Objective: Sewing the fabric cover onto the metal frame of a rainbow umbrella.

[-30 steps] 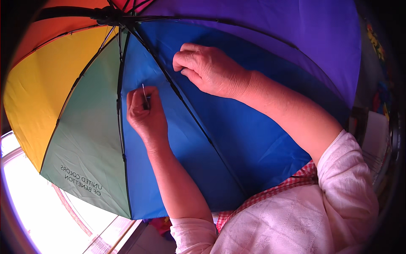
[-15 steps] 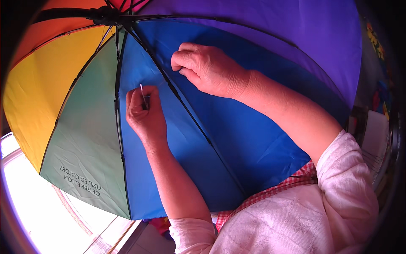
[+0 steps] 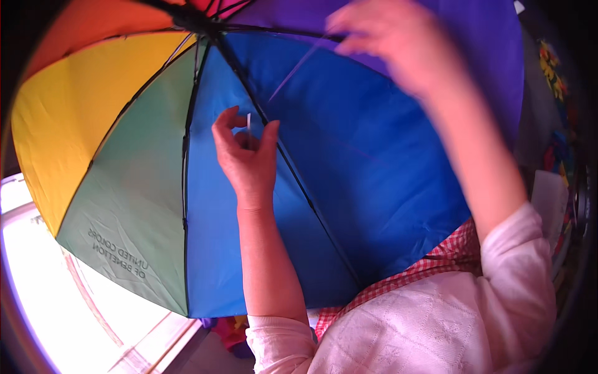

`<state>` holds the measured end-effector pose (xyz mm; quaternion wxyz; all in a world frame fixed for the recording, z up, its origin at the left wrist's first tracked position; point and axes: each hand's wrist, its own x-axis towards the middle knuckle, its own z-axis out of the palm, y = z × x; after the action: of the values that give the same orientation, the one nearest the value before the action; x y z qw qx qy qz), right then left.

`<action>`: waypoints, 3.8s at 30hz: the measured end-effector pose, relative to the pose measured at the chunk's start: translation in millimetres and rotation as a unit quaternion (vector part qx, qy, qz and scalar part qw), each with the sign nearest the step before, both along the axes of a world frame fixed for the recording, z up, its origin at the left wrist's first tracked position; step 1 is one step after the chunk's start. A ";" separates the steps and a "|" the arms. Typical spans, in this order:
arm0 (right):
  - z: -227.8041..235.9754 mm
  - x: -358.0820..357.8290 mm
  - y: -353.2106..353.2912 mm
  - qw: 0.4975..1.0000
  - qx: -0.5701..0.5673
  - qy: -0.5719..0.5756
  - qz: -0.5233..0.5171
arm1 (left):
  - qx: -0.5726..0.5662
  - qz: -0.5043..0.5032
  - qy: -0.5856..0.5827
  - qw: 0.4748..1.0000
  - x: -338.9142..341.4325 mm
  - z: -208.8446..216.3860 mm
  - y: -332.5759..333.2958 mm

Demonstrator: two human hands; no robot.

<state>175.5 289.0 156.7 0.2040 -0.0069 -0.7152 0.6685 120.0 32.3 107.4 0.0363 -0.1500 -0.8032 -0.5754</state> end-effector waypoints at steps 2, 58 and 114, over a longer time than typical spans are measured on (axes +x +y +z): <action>58.8 81.9 165.6 0.827 -0.553 0.022 0.097 | -0.019 -0.011 0.012 1.000 6.3 10.5 20.9; -48.9 0.6 -92.2 0.907 0.419 0.014 -0.042 | -0.086 -0.036 0.073 0.993 -19.9 2.9 -11.0; 34.5 56.2 -16.3 0.956 0.264 -0.129 0.023 | -0.061 -0.041 -0.086 0.994 -37.6 48.9 16.1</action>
<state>231.7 272.7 191.2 0.0897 -0.0225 -0.8864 0.4536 82.5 48.3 156.3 -0.0660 -0.1350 -0.8300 -0.5371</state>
